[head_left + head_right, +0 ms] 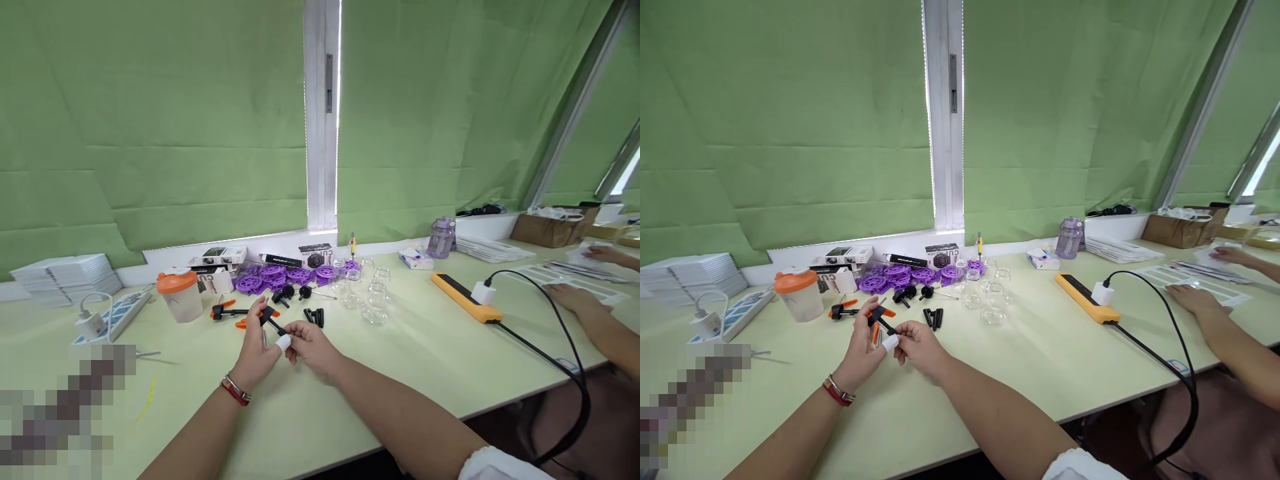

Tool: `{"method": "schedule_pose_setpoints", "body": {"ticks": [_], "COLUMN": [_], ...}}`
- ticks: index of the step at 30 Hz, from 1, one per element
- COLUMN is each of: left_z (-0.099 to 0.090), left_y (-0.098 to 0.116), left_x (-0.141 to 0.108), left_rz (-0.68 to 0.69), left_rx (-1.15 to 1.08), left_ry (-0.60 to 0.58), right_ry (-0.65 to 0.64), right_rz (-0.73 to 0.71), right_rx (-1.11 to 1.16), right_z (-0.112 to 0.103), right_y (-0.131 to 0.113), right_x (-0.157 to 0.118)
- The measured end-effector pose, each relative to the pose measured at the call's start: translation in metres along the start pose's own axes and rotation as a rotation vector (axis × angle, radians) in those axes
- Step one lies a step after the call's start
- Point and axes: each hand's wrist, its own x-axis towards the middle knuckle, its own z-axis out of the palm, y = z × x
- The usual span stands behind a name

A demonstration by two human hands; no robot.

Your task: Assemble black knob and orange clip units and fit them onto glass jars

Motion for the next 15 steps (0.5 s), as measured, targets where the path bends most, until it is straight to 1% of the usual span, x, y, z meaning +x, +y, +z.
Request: {"method": "schedule_pose_setpoints", "body": {"ticks": [4, 7, 11, 13, 15], "left_z": [-0.001, -0.001, -0.001, -0.001, -0.001], "left_y": [0.004, 0.004, -0.001, -0.002, -0.001], "left_x": [0.001, 0.001, 0.000, 0.000, 0.000], "left_rz": [0.105, 0.126, 0.133, 0.159, 0.180], "left_rx": [0.217, 0.218, 0.172, 0.199, 0.265], "left_ry": [-0.008, -0.012, 0.012, 0.021, 0.005], "right_ry": [0.006, 0.004, 0.006, -0.001, -0.004], "right_rz": [0.049, 0.076, 0.063, 0.063, 0.070], "right_rx": [0.137, 0.174, 0.177, 0.179, 0.178], "right_z": [-0.002, -0.004, -0.007, -0.006, -0.005], "right_y": [-0.008, -0.013, -0.014, -0.013, -0.012], "right_x": [-0.002, -0.004, -0.006, -0.006, -0.006]}}
